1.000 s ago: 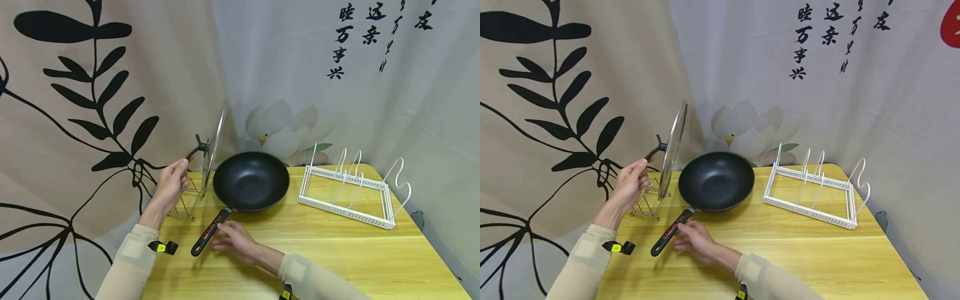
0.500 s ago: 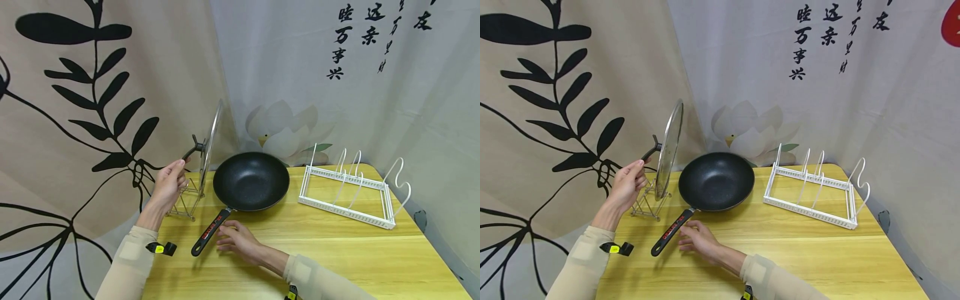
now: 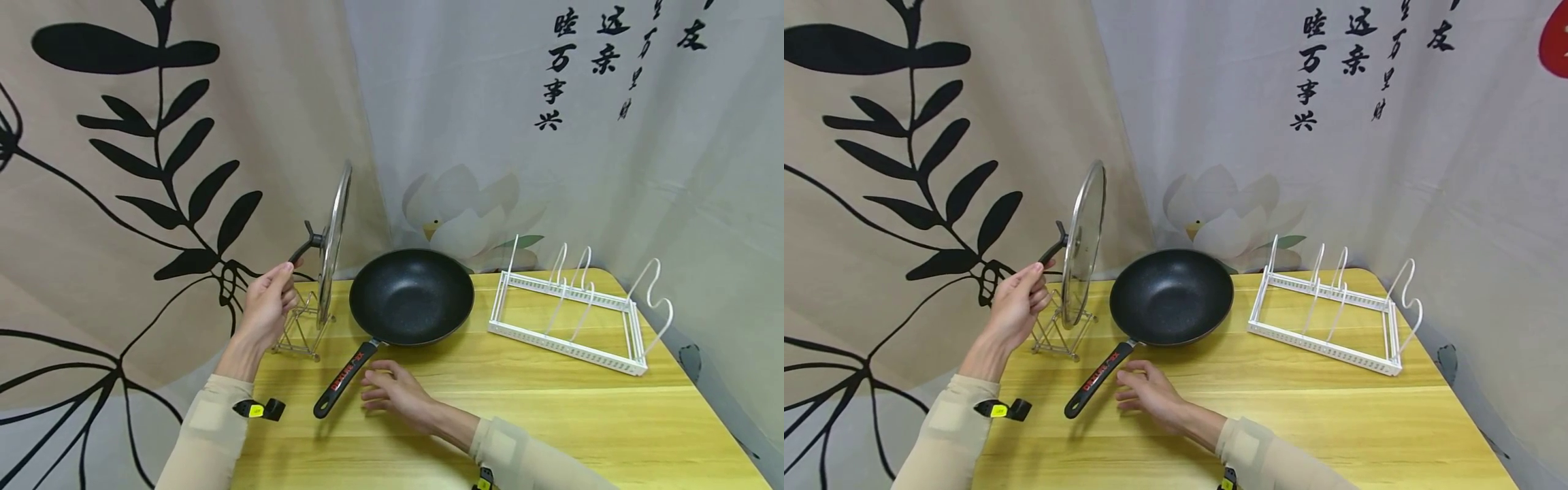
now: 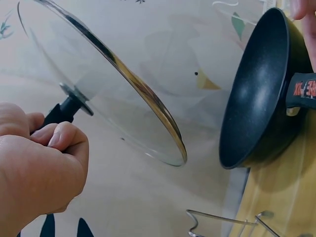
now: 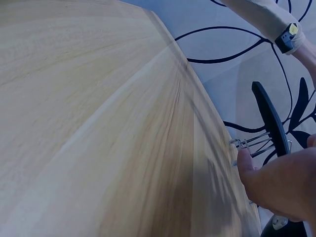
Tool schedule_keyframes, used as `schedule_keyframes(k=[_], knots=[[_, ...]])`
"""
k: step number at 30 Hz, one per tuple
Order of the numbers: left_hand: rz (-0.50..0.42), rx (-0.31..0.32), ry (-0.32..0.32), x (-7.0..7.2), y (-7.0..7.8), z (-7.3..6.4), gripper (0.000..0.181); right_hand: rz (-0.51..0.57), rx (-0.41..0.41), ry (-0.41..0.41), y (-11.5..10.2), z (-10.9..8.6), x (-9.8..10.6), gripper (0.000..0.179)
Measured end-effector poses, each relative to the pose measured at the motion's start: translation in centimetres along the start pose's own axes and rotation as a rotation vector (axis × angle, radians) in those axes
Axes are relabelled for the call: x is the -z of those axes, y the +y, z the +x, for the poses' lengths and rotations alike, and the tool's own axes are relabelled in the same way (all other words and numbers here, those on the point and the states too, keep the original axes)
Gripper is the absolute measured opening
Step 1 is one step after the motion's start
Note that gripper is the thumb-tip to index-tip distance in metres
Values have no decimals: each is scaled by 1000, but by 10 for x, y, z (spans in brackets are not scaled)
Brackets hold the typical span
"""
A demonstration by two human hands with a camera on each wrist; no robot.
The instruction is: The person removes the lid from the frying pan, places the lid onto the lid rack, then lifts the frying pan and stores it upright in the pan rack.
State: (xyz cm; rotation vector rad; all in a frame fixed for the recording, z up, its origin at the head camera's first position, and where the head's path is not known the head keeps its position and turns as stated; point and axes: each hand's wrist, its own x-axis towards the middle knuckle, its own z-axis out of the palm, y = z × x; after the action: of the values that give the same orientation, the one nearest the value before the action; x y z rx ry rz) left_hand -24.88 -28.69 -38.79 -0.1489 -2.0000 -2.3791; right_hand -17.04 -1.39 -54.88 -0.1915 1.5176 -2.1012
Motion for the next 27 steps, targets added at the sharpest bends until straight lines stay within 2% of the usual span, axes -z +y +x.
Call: schedule_keyframes(k=[7, 22, 27], knots=[[6, -13, 7, 5, 3, -6, 37, -24, 0, 0, 1, 0, 2, 73], [-95, -18, 60, 17, 7, -16, 28, -62, 11, 5, 3, 0, 4, 73], [-109, -25, 55, 21, 9, -19, 27, -54, 6, 3, 4, -1, 5, 74]])
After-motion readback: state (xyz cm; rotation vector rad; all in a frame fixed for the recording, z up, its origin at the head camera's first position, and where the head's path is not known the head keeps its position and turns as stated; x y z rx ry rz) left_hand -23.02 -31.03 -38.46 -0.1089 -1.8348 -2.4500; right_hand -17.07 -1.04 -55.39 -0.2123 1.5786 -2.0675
